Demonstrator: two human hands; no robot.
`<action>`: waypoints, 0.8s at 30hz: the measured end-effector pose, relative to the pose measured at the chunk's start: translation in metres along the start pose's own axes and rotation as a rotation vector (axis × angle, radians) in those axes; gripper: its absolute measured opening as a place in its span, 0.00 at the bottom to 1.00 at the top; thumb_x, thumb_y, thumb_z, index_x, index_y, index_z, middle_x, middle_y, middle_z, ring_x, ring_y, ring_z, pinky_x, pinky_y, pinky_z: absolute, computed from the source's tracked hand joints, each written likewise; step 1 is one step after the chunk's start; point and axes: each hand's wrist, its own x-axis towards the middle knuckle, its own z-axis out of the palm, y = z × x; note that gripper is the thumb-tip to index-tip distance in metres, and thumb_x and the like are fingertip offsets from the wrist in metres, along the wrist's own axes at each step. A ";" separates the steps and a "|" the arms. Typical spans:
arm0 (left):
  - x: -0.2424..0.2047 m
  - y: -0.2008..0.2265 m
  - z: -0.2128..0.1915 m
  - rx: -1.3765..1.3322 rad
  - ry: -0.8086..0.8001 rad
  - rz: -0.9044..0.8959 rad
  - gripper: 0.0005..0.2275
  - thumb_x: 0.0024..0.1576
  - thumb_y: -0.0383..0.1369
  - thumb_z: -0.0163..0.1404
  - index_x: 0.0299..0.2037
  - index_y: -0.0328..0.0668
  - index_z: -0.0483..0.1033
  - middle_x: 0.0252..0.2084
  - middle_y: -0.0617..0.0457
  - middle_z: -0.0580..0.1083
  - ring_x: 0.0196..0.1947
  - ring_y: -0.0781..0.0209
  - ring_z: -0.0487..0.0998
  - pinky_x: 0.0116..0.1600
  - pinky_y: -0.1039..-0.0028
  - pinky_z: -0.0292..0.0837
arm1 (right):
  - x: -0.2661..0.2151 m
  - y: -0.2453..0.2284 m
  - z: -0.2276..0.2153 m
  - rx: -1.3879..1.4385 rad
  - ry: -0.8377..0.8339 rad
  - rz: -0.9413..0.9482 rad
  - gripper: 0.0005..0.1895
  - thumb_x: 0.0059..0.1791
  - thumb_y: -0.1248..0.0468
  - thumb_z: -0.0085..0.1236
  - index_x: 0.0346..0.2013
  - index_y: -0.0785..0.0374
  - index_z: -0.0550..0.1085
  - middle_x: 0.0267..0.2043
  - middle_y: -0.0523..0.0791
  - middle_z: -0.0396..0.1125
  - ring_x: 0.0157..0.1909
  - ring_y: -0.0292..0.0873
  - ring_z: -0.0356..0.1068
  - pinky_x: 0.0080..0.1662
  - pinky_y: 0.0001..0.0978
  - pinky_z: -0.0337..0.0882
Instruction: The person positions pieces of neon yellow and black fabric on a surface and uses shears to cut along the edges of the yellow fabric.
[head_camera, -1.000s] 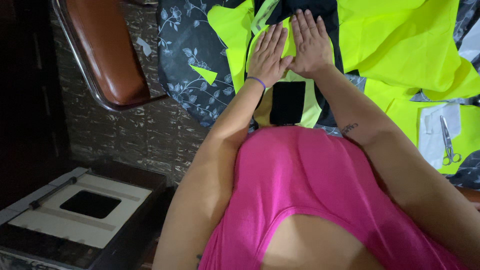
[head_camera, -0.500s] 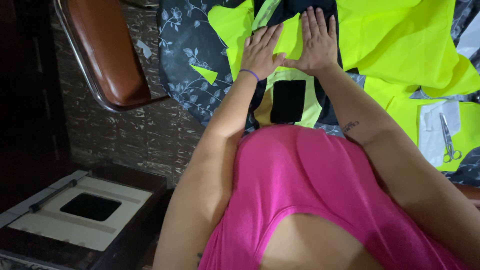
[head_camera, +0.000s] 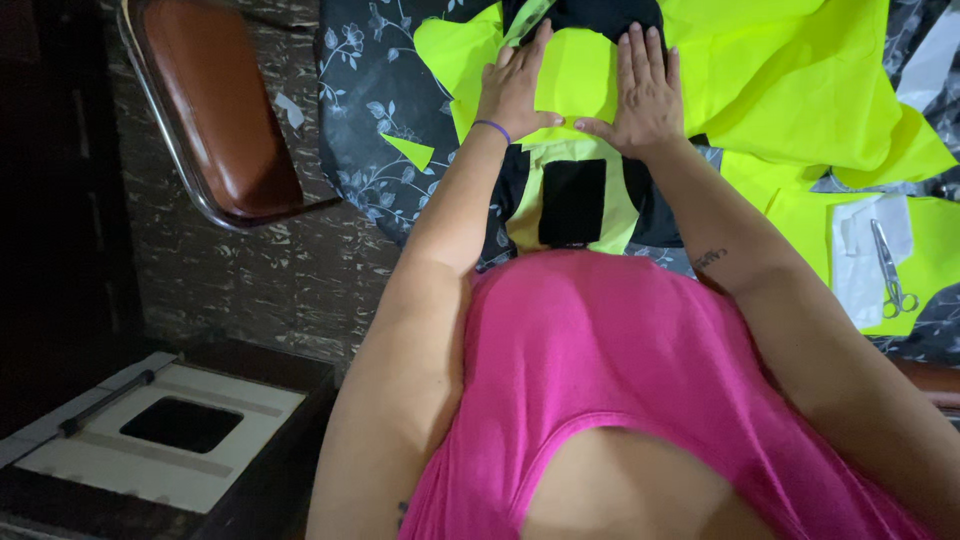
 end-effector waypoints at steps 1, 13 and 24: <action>0.000 0.000 0.002 -0.001 0.002 0.003 0.66 0.46 0.60 0.79 0.81 0.57 0.31 0.76 0.52 0.70 0.71 0.43 0.67 0.55 0.52 0.73 | -0.003 0.002 0.003 -0.002 0.002 0.002 0.74 0.45 0.13 0.19 0.84 0.71 0.39 0.87 0.57 0.30 0.86 0.58 0.25 0.79 0.59 0.28; -0.008 0.011 0.001 -0.072 0.061 0.003 0.67 0.47 0.59 0.81 0.82 0.53 0.33 0.78 0.43 0.66 0.75 0.37 0.65 0.69 0.52 0.71 | -0.052 0.007 0.021 0.036 0.129 -0.002 0.69 0.51 0.18 0.17 0.83 0.76 0.42 0.86 0.59 0.30 0.86 0.62 0.27 0.80 0.64 0.33; -0.037 0.106 -0.037 0.130 -0.084 0.208 0.28 0.74 0.39 0.50 0.81 0.39 0.55 0.84 0.46 0.47 0.83 0.47 0.38 0.83 0.42 0.30 | -0.107 0.002 0.049 0.039 0.210 -0.184 0.64 0.55 0.21 0.25 0.82 0.78 0.53 0.85 0.63 0.42 0.85 0.64 0.36 0.77 0.67 0.35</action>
